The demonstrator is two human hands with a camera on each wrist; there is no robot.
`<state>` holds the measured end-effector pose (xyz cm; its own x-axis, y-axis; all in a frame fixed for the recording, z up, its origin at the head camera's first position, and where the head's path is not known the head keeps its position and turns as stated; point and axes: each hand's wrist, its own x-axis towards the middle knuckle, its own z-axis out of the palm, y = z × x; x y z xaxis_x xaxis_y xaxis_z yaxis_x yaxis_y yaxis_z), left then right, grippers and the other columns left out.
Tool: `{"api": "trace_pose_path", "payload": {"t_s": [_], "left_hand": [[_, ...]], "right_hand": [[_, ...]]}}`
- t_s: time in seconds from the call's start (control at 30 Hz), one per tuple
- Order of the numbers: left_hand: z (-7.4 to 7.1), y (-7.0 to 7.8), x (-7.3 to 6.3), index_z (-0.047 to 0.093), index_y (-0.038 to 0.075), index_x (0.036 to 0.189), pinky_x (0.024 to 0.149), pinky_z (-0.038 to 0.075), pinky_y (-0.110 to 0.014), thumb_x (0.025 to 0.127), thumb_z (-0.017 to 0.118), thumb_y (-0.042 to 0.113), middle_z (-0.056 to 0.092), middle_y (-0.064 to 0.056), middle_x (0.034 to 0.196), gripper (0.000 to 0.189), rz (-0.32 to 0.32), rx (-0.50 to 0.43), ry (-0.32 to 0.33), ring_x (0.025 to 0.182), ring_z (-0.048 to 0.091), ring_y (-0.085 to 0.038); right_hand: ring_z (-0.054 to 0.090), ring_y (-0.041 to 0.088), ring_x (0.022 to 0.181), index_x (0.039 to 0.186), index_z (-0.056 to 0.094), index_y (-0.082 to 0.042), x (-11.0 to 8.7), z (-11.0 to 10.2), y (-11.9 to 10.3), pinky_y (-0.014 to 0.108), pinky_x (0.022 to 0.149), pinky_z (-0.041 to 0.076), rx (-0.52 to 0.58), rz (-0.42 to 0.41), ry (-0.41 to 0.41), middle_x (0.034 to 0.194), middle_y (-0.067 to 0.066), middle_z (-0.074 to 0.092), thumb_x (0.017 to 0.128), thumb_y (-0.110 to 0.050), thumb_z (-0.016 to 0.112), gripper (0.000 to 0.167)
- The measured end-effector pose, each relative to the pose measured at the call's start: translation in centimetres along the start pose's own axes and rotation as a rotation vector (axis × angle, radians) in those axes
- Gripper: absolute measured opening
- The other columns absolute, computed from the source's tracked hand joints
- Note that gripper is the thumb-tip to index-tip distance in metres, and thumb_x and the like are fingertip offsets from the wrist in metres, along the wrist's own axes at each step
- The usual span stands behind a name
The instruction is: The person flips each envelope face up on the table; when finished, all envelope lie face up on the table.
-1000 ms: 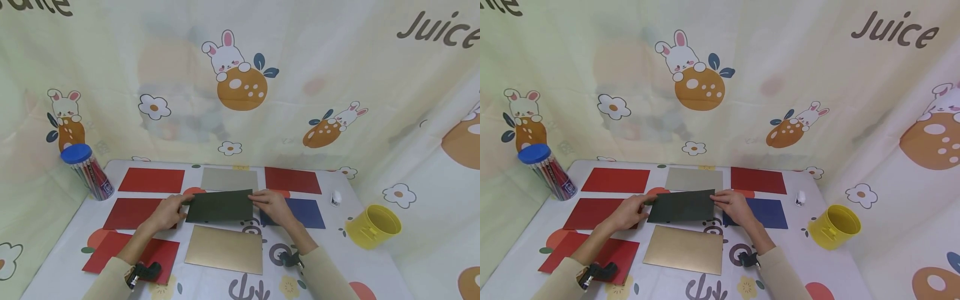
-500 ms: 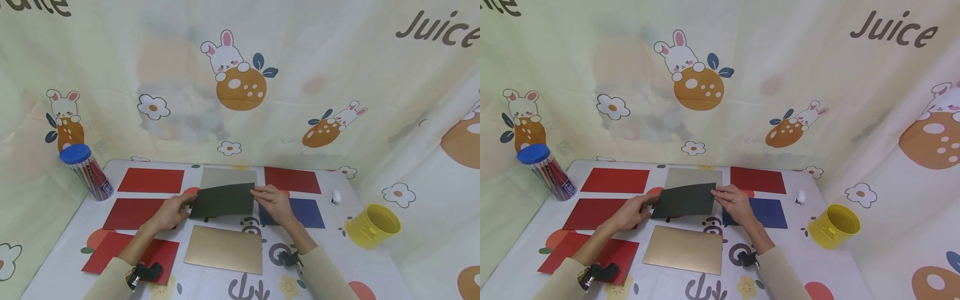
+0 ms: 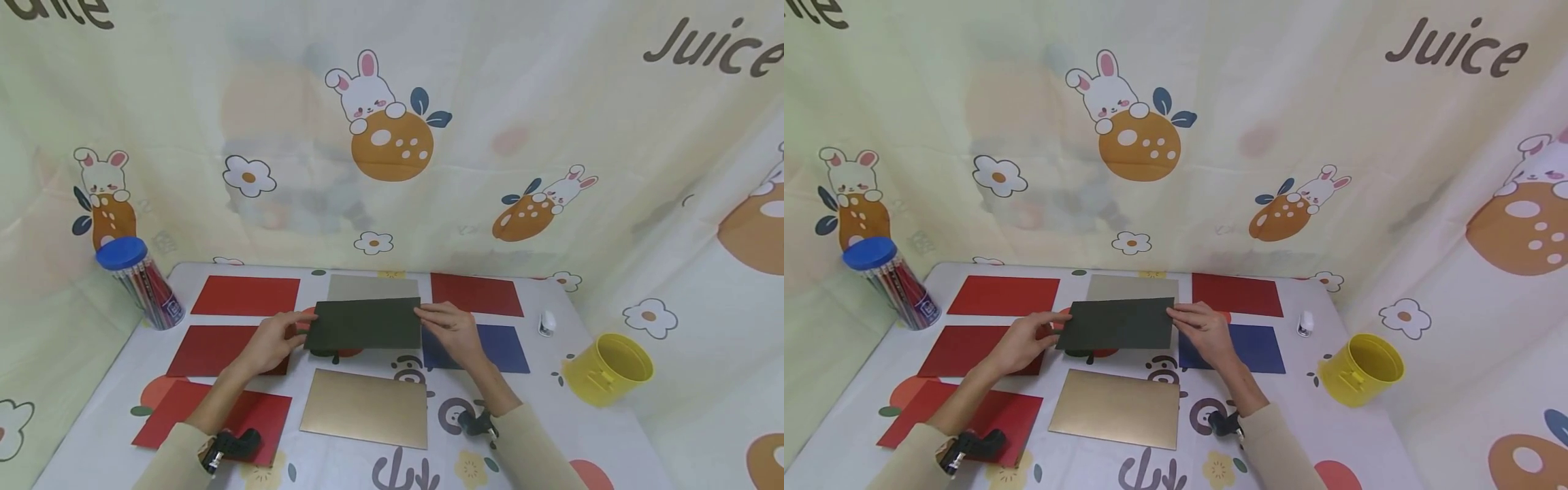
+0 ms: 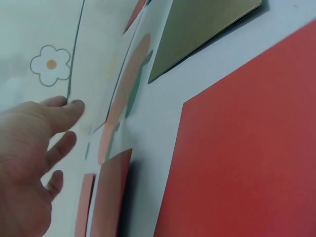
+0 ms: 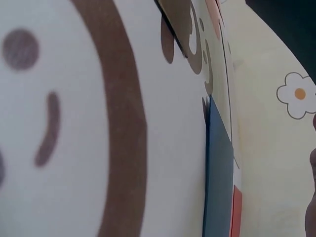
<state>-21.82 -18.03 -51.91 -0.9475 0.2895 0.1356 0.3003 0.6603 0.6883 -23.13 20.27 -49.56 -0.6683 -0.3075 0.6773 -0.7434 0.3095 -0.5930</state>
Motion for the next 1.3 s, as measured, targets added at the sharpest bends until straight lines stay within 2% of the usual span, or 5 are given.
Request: {"api": "trace_pose_path", "payload": {"t_s": [0.3, 0.57, 0.77, 1.07, 1.3], "left_hand": [[-1.2, 0.2, -0.3, 0.073, 0.02, 0.123, 0.085, 0.059, -0.043, 0.092, 0.074, 0.009, 0.071, -0.006, 0.119, 0.033, 0.023, 0.007, 0.138, 0.102, 0.063, -0.024], [-1.5, 0.3, -0.4, 0.077, 0.014, 0.114, 0.077, 0.06, -0.04, 0.09, 0.076, 0.01, 0.072, -0.004, 0.103, 0.024, 0.039, -0.044, 0.174, 0.093, 0.061, -0.024], [-1.2, 0.3, -0.2, 0.076, 0.013, 0.109, 0.084, 0.058, -0.045, 0.09, 0.077, 0.014, 0.073, -0.003, 0.103, 0.019, 0.016, -0.062, 0.179, 0.095, 0.064, -0.024], [-0.7, 0.0, 0.3, 0.054, 0.013, 0.138, 0.066, 0.055, -0.026, 0.09, 0.077, 0.017, 0.075, -0.001, 0.095, 0.054, -0.003, -0.087, 0.172, 0.083, 0.065, -0.019], [-0.4, 0.1, 0.5, 0.046, 0.014, 0.148, 0.055, 0.049, -0.025, 0.089, 0.078, 0.018, 0.071, 0.0, 0.09, 0.067, -0.029, 0.031, 0.119, 0.068, 0.057, -0.015]], "right_hand": [[0.058, 0.031, 0.084, 0.099, 0.076, 0.009, 0.3, -0.2, -0.5, 0.013, 0.07, 0.045, -0.034, -0.053, -0.033, 0.096, 0.021, 0.066, 0.076, 0.018, 0.076, 0.025], [0.065, 0.026, 0.081, 0.096, 0.078, 0.002, -0.6, 0.6, 2.5, 0.008, 0.071, 0.05, -0.049, 0.065, -0.04, 0.095, 0.015, 0.071, 0.079, 0.011, 0.078, 0.019], [0.058, 0.014, 0.074, 0.099, 0.078, -0.012, -0.8, 0.6, 2.7, 0.021, 0.061, 0.049, -0.071, 0.161, -0.042, 0.088, 0.001, 0.071, 0.084, -0.003, 0.08, 0.017], [0.06, 0.013, 0.073, 0.147, 0.053, -0.023, -1.0, 1.0, 2.6, 0.023, 0.064, 0.051, -0.098, 0.368, -0.139, 0.089, -0.007, 0.071, 0.089, -0.013, 0.078, 0.064], [0.065, 0.011, 0.073, 0.157, 0.036, -0.022, -1.4, 1.4, 2.9, 0.025, 0.065, 0.054, -0.081, 0.476, -0.269, 0.085, -0.007, 0.071, 0.086, -0.008, 0.079, 0.084]]}}
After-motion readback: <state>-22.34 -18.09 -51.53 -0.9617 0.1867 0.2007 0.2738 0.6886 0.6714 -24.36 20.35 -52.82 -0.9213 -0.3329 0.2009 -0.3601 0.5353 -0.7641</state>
